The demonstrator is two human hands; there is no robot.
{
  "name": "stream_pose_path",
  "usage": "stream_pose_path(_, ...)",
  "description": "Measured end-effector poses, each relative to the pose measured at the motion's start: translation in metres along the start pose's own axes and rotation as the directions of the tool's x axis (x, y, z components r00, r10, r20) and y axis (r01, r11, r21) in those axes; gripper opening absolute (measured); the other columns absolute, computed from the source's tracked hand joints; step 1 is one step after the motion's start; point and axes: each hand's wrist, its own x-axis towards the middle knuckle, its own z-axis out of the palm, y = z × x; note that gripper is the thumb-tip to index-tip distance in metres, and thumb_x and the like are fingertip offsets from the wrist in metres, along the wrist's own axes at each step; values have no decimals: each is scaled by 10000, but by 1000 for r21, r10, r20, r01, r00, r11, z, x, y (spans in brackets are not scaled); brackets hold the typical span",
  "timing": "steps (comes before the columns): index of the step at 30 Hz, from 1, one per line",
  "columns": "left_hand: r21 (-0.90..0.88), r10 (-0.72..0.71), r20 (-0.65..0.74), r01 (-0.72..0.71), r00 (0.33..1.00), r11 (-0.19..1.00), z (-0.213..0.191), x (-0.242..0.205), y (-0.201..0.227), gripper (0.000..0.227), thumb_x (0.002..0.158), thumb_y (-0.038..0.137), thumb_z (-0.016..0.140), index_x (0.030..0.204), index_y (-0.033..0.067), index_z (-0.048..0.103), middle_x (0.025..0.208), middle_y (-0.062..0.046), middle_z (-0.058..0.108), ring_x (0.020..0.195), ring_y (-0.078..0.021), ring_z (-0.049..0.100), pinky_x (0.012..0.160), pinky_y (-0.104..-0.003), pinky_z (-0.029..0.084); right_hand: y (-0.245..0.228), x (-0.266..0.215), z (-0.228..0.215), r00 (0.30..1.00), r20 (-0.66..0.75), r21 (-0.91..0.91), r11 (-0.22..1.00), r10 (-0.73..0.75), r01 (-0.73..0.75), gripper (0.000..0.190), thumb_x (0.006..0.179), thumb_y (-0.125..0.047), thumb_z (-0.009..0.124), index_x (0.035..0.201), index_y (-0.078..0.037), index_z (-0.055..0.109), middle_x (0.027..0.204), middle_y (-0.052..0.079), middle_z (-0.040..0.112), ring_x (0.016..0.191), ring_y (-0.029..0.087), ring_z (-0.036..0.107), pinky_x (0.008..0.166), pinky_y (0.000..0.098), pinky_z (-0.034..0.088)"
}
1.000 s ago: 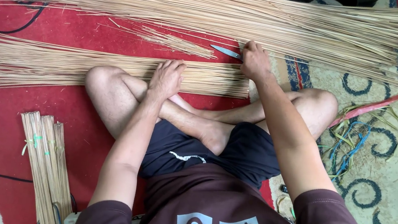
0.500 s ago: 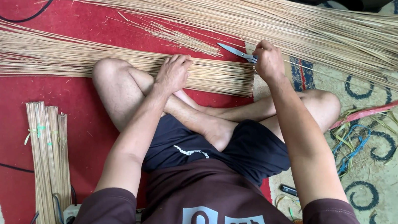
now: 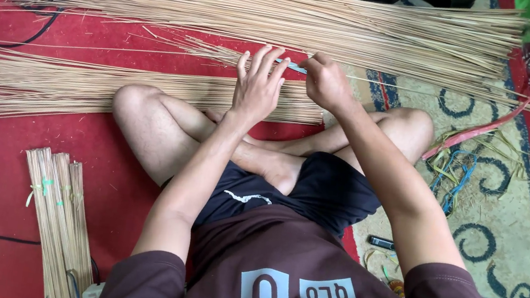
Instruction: A person sits on the floor sorting, aligning, and cutting thin wooden sticks to a specific length using scissors.
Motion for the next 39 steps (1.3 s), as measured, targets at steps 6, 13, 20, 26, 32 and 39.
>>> stream_pose_path(6, 18, 47, 70, -48, 996, 999, 56, -7, -33, 155, 919, 174, 685, 1073, 187, 681, 887, -6, 616, 983, -206, 636, 1120, -557, 292, -21, 5, -13, 997, 71, 30, 999, -21, 19, 76, 929, -92, 674, 992, -62, 703, 826, 95, 620, 756, 347, 701, 645, 451, 549)
stream_pose_path(13, 73, -38, 136, 29, 990, 997, 40, -43, -113, 112, 968, 151, 674, 1073, 184, 655, 945, -8, 610, 1014, -211, 629, 1117, -513, 304, 34, -38, -31, 989, 129, -106, 992, 77, -63, 116, 992, -121, 632, 1062, -44, 681, 889, 159, 643, 819, 439, 694, 702, 514, 553)
stream_pose_path(20, -45, 51, 165, -44, 985, 998, 45, -30, -58, 164, 918, 153, 711, 1076, 164, 667, 978, -19, 622, 1063, -219, 628, 1093, -496, 357, 2, -32, -8, 984, 136, -153, 984, 111, -90, 117, 1008, -181, 632, 1023, -84, 695, 875, 110, 656, 818, 378, 721, 711, 468, 569)
stream_pose_path(26, -56, 64, 145, -57, 987, 997, 54, -22, -37, 48, 967, 226, 666, 990, 189, 645, 890, -2, 619, 1012, -202, 639, 1097, -476, 356, -14, -18, 6, 996, 92, -143, 990, 2, 11, 96, 1002, -201, 637, 981, -112, 669, 854, 80, 626, 844, 348, 710, 725, 448, 560)
stream_pose_path(32, 45, 0, 195, -9, 981, 999, 35, -52, -107, 55, 979, 234, 680, 1007, 201, 646, 894, 9, 618, 1038, -195, 637, 1105, -459, 354, 41, -53, -6, 990, 72, -190, 976, 122, -107, 83, 1009, -182, 668, 1012, -107, 703, 854, 54, 645, 862, 317, 721, 743, 425, 559)
stream_pose_path(39, -12, 75, 206, -74, 976, 997, 34, -33, -63, 158, 895, 266, 757, 1021, 196, 693, 884, 11, 609, 975, -198, 639, 1059, -448, 393, 15, -47, 5, 979, 143, -54, 988, 148, -142, 108, 1018, -193, 647, 1066, -102, 684, 891, 104, 652, 874, 383, 709, 733, 485, 573)
